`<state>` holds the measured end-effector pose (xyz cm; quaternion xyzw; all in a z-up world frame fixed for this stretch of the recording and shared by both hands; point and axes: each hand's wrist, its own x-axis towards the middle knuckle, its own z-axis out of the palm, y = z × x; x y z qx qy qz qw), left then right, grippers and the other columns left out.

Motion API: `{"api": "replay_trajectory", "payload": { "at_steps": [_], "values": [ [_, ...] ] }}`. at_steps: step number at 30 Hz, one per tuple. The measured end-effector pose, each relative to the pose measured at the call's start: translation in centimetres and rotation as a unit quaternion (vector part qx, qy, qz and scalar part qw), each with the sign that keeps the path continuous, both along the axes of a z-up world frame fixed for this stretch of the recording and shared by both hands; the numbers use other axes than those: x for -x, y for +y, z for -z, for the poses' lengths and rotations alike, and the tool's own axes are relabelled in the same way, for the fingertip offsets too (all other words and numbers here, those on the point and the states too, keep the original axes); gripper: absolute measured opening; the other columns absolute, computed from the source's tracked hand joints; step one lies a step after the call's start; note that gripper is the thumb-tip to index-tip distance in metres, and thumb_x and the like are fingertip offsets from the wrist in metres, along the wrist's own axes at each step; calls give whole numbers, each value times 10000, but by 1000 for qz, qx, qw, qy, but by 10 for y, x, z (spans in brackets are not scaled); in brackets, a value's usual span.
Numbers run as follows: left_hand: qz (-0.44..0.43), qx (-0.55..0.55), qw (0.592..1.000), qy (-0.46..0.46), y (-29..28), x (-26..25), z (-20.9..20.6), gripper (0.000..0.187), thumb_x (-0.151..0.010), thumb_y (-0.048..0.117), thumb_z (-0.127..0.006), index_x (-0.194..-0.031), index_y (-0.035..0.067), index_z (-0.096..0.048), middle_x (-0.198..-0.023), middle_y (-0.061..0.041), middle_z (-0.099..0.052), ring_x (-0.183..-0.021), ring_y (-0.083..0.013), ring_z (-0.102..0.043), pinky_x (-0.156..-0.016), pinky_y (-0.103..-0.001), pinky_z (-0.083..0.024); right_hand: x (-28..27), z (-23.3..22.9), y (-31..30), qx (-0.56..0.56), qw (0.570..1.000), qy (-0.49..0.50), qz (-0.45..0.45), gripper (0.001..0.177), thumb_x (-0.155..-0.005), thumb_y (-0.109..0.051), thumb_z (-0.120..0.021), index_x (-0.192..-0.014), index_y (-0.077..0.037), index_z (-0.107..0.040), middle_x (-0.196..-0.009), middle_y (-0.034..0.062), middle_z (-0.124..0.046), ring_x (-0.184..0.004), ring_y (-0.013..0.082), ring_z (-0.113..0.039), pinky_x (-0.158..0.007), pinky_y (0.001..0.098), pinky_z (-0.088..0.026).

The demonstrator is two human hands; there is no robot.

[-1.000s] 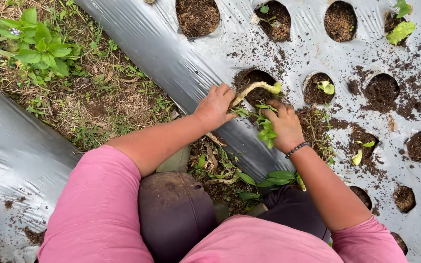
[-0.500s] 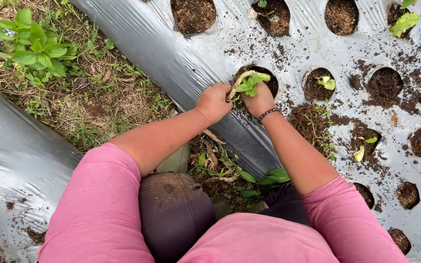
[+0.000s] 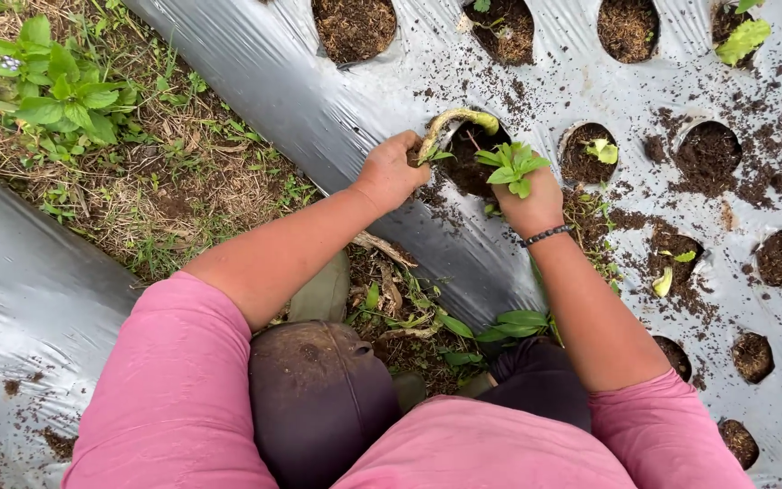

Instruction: The person kneels beside a garden bed covered in plastic mulch and removes weeds by hand from around the base of small plants. They pull the weeds out of the soil and discard them to the side, occasionally patting down the soil around the plants.

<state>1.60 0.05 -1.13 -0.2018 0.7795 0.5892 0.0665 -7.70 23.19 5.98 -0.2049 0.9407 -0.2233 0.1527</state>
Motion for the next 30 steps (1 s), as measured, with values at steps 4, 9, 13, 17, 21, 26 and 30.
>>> {"api": "replay_trajectory", "payload": {
  "at_steps": [4,9,13,17,21,26,30],
  "values": [
    [7,23,999,38,-9,1,-9,318,-862,187,-759,-1115,30,-646,-967,-155,-696,-975,-311,-722,-811,-374,-579,2,23,-35,-58,997,-59,-4,439,-942,-451,-701,-1134,-58,-668,-993,228,-731,-1027,498,-673,-862,643,-558],
    [-1,-5,997,82,-14,-10,-23,262,-852,147,-759,-1059,41,-637,-903,-136,-662,-902,-291,-703,-783,-364,-557,1,73,-61,10,995,-98,-29,359,-946,-383,-726,-1118,-69,-700,-981,204,-745,-1000,495,-695,-867,607,-580],
    [2,-28,994,108,-17,-18,-31,263,-844,131,-747,-1056,39,-621,-913,-116,-632,-920,-257,-655,-805,-377,-538,9,61,-46,-31,995,-91,-22,421,-950,-435,-697,-1101,-43,-677,-957,206,-746,-1009,473,-702,-879,582,-578],
    [-11,-87,992,94,-12,-16,-42,421,-925,62,-717,-1284,-76,-547,-1160,-271,-636,-1212,-412,-630,-1055,-475,-502,4,35,-31,-4,997,-77,6,407,-978,-407,-678,-1123,-27,-697,-999,249,-735,-1012,519,-676,-884,607,-555],
    [1,-70,991,110,-11,1,-25,216,-923,31,-663,-1120,32,-574,-983,-160,-621,-974,-269,-667,-945,-408,-546,-7,22,-54,-64,994,-86,-31,443,-921,-424,-663,-1113,-27,-714,-990,238,-742,-1011,502,-688,-877,615,-577],
    [7,-73,991,112,-7,-1,-17,296,-932,20,-673,-1201,1,-550,-1057,-198,-621,-1095,-314,-669,-1046,-462,-510,3,47,-87,-134,985,-14,-106,345,-868,-385,-704,-995,-65,-726,-913,147,-753,-957,404,-731,-816,523,-616],
    [4,-77,990,118,-9,-5,-1,392,-930,14,-691,-1283,-43,-530,-1126,-225,-615,-1195,-368,-633,-1092,-496,-478,18,68,-77,-136,988,-34,-67,427,-880,-419,-688,-1042,-24,-713,-961,183,-744,-1006,415,-719,-844,564,-600]
  ]
}}
